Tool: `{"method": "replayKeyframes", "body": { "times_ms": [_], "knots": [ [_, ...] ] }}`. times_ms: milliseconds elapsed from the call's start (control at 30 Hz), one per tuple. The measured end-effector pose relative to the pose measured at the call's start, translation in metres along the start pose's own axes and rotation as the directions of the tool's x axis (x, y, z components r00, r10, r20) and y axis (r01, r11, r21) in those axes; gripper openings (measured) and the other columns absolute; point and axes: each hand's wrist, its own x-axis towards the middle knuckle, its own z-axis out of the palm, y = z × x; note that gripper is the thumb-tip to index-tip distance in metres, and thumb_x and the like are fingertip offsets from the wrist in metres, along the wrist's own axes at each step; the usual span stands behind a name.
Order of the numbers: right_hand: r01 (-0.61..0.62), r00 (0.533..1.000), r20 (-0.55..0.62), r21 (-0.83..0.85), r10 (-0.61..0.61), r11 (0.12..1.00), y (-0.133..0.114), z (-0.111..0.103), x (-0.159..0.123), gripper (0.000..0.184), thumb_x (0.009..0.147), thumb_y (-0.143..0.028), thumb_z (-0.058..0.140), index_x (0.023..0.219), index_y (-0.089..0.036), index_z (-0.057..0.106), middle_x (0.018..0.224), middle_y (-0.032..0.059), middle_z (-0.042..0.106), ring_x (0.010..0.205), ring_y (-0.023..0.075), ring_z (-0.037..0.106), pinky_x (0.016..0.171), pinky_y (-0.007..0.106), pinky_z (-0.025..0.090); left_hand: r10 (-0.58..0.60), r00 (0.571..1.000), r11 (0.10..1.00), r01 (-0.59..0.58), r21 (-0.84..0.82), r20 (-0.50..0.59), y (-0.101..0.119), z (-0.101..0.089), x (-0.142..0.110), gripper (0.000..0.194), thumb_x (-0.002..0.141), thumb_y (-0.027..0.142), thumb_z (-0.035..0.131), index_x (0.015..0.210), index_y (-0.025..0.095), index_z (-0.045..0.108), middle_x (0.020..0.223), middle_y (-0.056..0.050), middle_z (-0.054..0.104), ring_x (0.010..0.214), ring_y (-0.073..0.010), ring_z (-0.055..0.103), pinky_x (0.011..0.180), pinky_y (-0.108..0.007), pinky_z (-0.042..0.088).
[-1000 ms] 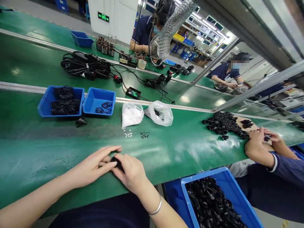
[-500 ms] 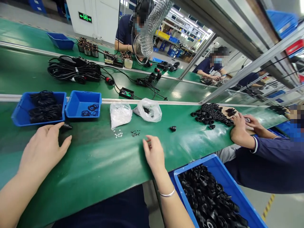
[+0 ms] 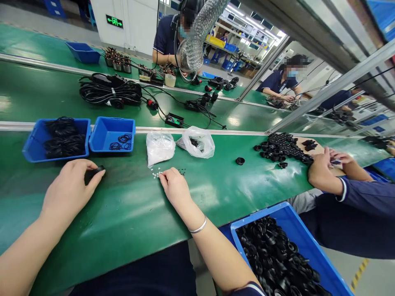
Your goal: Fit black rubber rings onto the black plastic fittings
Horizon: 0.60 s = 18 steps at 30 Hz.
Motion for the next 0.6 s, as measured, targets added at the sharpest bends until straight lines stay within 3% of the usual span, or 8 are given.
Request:
{"method": "replayKeyframes", "body": {
  "times_ms": [100, 200, 333, 400, 500, 600],
  "knots": [
    [0.009, 1.0, 0.008, 0.009, -0.009, 1.0, -0.001, 0.001, -0.003, 0.008, 0.094, -0.017, 0.06, 0.087, -0.017, 0.064, 0.082, 0.0045, 0.061, 0.075, 0.0176, 0.06, 0.07, 0.028, 0.049, 0.129, 0.991, 0.988, -0.131, -0.078, -0.023, -0.002, 0.01, -0.002, 0.016, 0.096, 0.036, 0.045, 0.097, 0.021, 0.051, 0.114, -0.011, 0.059, 0.109, -0.0286, 0.059, 0.093, -0.04, 0.047],
    [0.013, 1.0, 0.013, 0.028, -0.014, 1.0, -0.001, 0.0, -0.006, 0.008, 0.094, -0.018, 0.059, 0.087, -0.018, 0.063, 0.081, 0.0032, 0.06, 0.074, 0.0163, 0.059, 0.069, 0.027, 0.049, 0.245, 0.969, 0.957, -0.235, -0.169, 0.039, -0.001, 0.019, -0.006, 0.012, 0.093, 0.032, 0.048, 0.089, 0.022, 0.05, 0.107, -0.01, 0.062, 0.101, -0.0276, 0.061, 0.089, -0.039, 0.047],
    [0.015, 1.0, 0.011, 0.056, -0.016, 0.998, -0.001, -0.003, -0.009, 0.005, 0.093, -0.018, 0.06, 0.09, -0.017, 0.063, 0.082, 0.0031, 0.06, 0.073, 0.015, 0.059, 0.069, 0.026, 0.051, 0.279, 0.957, 0.934, -0.25, -0.254, 0.085, 0.008, 0.021, -0.014, 0.012, 0.093, 0.033, 0.049, 0.088, 0.023, 0.052, 0.097, -0.007, 0.064, 0.094, -0.027, 0.06, 0.085, -0.039, 0.046],
    [0.014, 1.0, 0.005, 0.067, -0.015, 0.998, -0.001, -0.003, -0.01, 0.004, 0.094, -0.019, 0.06, 0.093, -0.016, 0.064, 0.084, 0.0038, 0.06, 0.072, 0.0149, 0.06, 0.069, 0.027, 0.051, 0.229, 0.966, 0.933, -0.184, -0.309, 0.118, 0.013, 0.019, -0.017, 0.015, 0.092, 0.037, 0.051, 0.092, 0.023, 0.054, 0.097, -0.007, 0.065, 0.095, -0.0271, 0.06, 0.083, -0.039, 0.047],
    [0.023, 1.0, 0.001, 0.077, -0.023, 0.997, -0.001, -0.004, -0.01, 0.009, 0.096, -0.018, 0.055, 0.099, -0.017, 0.064, 0.088, 0.0054, 0.062, 0.078, 0.0162, 0.061, 0.074, 0.028, 0.052, 0.082, 0.973, 0.897, 0.023, -0.442, 0.217, 0.018, 0.016, -0.021, 0.037, 0.089, 0.047, 0.056, 0.119, 0.025, 0.054, 0.107, -0.007, 0.066, 0.089, -0.0246, 0.064, 0.076, -0.037, 0.05],
    [0.037, 0.999, 0.012, 0.083, -0.038, 0.996, -0.001, -0.004, -0.01, 0.012, 0.097, -0.016, 0.052, 0.099, -0.018, 0.064, 0.09, 0.0061, 0.063, 0.082, 0.0172, 0.061, 0.077, 0.029, 0.052, 0.004, 0.924, 0.796, 0.228, -0.56, 0.382, 0.021, 0.015, -0.024, 0.052, 0.087, 0.055, 0.059, 0.131, 0.029, 0.052, 0.107, -0.005, 0.068, 0.069, -0.0186, 0.066, 0.067, -0.033, 0.052]
  ]
}}
